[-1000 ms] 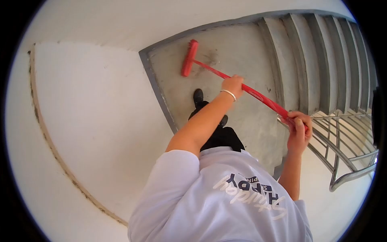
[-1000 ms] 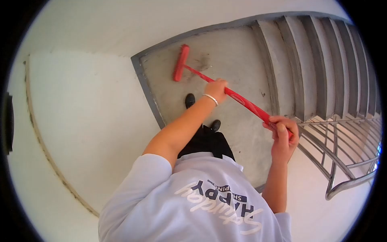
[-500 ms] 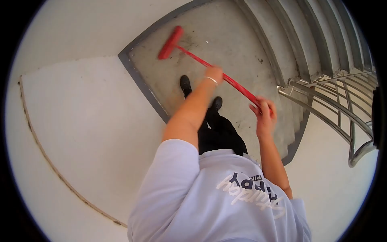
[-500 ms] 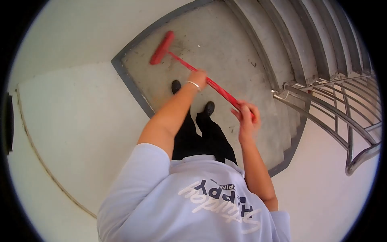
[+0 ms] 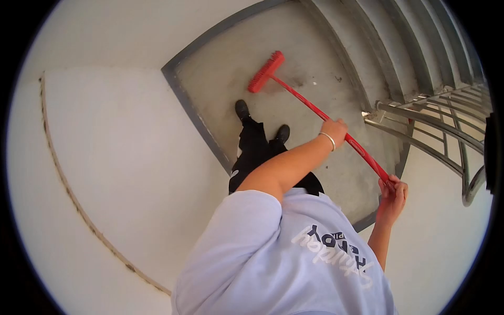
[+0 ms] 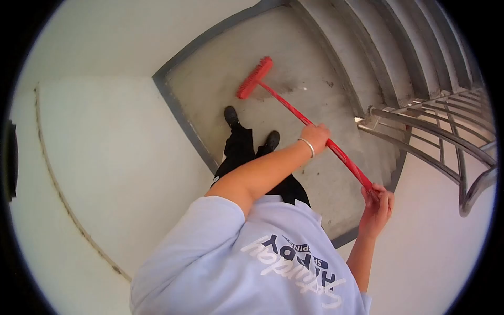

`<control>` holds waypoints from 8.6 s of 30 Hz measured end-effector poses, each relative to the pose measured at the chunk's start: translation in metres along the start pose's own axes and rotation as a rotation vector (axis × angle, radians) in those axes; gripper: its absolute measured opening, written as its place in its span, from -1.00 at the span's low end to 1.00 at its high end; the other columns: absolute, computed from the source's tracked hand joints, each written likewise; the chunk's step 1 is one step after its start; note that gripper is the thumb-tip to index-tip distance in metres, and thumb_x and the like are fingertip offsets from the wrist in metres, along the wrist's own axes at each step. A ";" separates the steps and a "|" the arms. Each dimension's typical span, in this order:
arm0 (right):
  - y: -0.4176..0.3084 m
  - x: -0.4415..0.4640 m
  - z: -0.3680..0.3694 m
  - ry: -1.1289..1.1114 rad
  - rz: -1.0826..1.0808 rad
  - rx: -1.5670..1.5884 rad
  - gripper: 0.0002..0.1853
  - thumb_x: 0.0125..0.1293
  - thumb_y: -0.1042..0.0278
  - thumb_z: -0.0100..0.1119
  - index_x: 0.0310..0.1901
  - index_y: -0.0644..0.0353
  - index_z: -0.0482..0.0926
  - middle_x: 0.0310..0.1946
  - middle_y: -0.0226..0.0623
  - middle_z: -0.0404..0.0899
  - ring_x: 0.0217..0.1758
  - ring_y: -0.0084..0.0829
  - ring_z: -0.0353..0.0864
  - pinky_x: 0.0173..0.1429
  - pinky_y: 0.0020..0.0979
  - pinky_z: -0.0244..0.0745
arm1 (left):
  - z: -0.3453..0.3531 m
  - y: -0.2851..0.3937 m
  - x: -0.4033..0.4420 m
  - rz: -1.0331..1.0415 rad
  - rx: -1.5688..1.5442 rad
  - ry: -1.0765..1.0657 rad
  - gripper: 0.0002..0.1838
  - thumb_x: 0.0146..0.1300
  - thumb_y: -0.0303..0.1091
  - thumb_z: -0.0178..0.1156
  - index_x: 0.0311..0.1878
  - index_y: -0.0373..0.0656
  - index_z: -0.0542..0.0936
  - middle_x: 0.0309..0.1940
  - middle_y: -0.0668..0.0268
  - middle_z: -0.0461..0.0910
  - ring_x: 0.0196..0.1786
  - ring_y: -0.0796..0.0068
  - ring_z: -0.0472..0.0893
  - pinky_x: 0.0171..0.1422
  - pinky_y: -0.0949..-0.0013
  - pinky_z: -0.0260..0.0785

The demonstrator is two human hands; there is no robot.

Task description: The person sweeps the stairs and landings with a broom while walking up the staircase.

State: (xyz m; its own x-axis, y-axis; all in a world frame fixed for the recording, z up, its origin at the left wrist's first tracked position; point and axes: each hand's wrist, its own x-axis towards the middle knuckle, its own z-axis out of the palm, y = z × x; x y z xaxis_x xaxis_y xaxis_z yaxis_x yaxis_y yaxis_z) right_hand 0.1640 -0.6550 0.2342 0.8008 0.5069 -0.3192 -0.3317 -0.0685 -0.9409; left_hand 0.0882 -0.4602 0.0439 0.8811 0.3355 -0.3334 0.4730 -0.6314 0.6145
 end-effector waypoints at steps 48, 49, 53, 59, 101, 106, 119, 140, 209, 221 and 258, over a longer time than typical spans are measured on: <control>-0.029 0.085 0.137 -0.425 -0.011 -0.446 -0.89 0.18 0.47 0.00 -0.42 0.29 0.51 -0.35 -0.21 0.61 -0.53 -0.59 0.41 -0.41 -0.60 0.33 | 0.006 -0.061 -0.025 -0.418 -0.395 0.259 -0.75 -0.03 -0.22 0.27 -0.29 -0.11 0.56 -0.19 0.08 0.51 -0.17 0.04 0.57 -0.11 0.09 0.44; -0.045 0.086 0.133 -0.444 -0.077 -0.473 -0.89 0.19 0.48 0.00 -0.39 0.30 0.51 -0.35 -0.22 0.60 -0.54 -0.62 0.37 -0.40 -0.61 0.33 | -0.003 -0.048 -0.010 -0.360 -0.408 0.249 -0.80 0.00 -0.22 0.22 -0.32 -0.08 0.55 -0.20 0.10 0.51 -0.17 0.05 0.56 -0.12 0.09 0.43; -0.085 0.087 0.122 -0.357 -0.213 -0.560 -0.89 0.20 0.47 -0.01 -0.39 0.30 0.50 -0.34 -0.23 0.59 -0.57 -0.68 0.28 -0.41 -0.63 0.36 | -0.035 -0.016 0.036 -0.126 -0.394 0.217 -0.84 0.04 -0.21 0.18 -0.35 -0.04 0.55 -0.24 0.15 0.53 -0.16 0.09 0.55 -0.12 0.10 0.43; -0.090 0.099 0.096 -0.322 -0.301 -0.329 -0.85 0.24 0.44 -0.07 -0.44 0.33 0.40 -0.34 -0.08 0.50 -0.35 -0.43 0.49 -0.33 -0.52 0.50 | -0.076 -0.016 0.045 -0.107 -0.199 0.182 -0.84 0.04 -0.24 0.18 -0.31 -0.04 0.57 -0.22 0.19 0.56 -0.12 0.14 0.57 -0.11 0.10 0.43; 0.014 0.270 0.289 0.375 -0.021 0.091 -0.85 0.34 0.40 -0.06 -0.37 0.27 0.39 -0.28 -0.15 0.53 -0.32 -0.44 0.50 -0.17 -0.34 0.61 | -0.227 -0.236 0.233 0.043 0.091 -0.199 -0.71 0.01 -0.31 0.19 -0.16 -0.18 0.57 -0.11 0.06 0.53 -0.07 0.09 0.57 0.04 0.14 0.42; 0.043 0.304 0.284 0.373 -0.017 0.212 -0.84 0.33 0.39 -0.03 -0.38 0.27 0.40 -0.30 -0.17 0.53 -0.47 -0.54 0.36 -0.20 -0.36 0.60 | -0.215 -0.246 0.282 -0.024 0.275 -0.293 -0.72 0.02 -0.29 0.19 -0.18 -0.16 0.58 -0.11 0.07 0.53 -0.07 0.08 0.57 0.03 0.14 0.43; 0.032 0.239 0.258 0.503 -0.045 0.164 -0.84 0.31 0.41 -0.07 -0.39 0.27 0.43 -0.32 -0.19 0.55 -0.41 -0.52 0.50 -0.23 -0.39 0.58 | -0.204 -0.218 0.237 0.182 0.182 -0.284 -0.75 0.01 -0.31 0.19 -0.23 -0.20 0.56 -0.15 0.05 0.54 -0.13 0.04 0.58 -0.03 0.11 0.43; 0.019 0.224 0.206 0.412 -0.069 0.213 -0.82 0.30 0.40 -0.11 -0.42 0.28 0.37 -0.32 -0.12 0.52 -0.49 -0.53 0.33 -0.18 -0.36 0.55 | -0.180 -0.171 0.234 0.216 0.166 -0.147 -0.75 0.03 -0.28 0.24 -0.23 -0.16 0.55 -0.16 0.10 0.53 -0.15 0.02 0.58 -0.05 0.10 0.44; 0.024 0.467 0.280 0.613 -0.040 0.128 -0.83 0.31 0.41 -0.07 -0.41 0.28 0.42 -0.31 -0.15 0.56 -0.53 -0.62 0.31 -0.30 -0.46 0.55 | -0.231 -0.243 0.489 0.301 0.300 -0.428 -0.78 0.08 -0.22 0.15 -0.24 -0.09 0.60 -0.18 0.13 0.57 -0.14 0.04 0.60 -0.04 0.09 0.44; 0.036 0.445 0.274 0.676 -0.004 0.143 -0.79 0.33 0.33 -0.02 -0.39 0.30 0.41 -0.28 -0.15 0.56 -0.52 -0.60 0.28 -0.21 -0.38 0.58 | -0.222 -0.243 0.481 0.297 0.368 -0.546 -0.72 0.10 -0.16 0.12 -0.18 -0.07 0.60 -0.17 0.10 0.61 -0.11 0.08 0.59 -0.03 0.14 0.44; 0.202 0.242 0.382 0.975 -0.082 0.601 -0.90 0.34 0.43 -0.03 -0.27 0.28 0.39 -0.15 -0.12 0.50 -0.27 -0.46 0.49 0.02 -0.23 0.55 | -0.135 -0.323 0.347 0.683 0.572 -0.666 -0.78 0.07 -0.33 0.16 -0.23 -0.19 0.62 -0.18 0.06 0.57 -0.15 0.09 0.61 -0.08 0.16 0.47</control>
State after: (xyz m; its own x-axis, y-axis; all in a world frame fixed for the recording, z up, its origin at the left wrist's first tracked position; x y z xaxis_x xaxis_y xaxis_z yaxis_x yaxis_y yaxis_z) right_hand 0.0999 -0.2175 0.0100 0.7895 -0.4085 -0.4581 -0.2350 0.4883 -0.8404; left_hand 0.2412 -0.0456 -0.1740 0.6959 -0.5399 -0.4735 -0.3337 -0.8270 0.4525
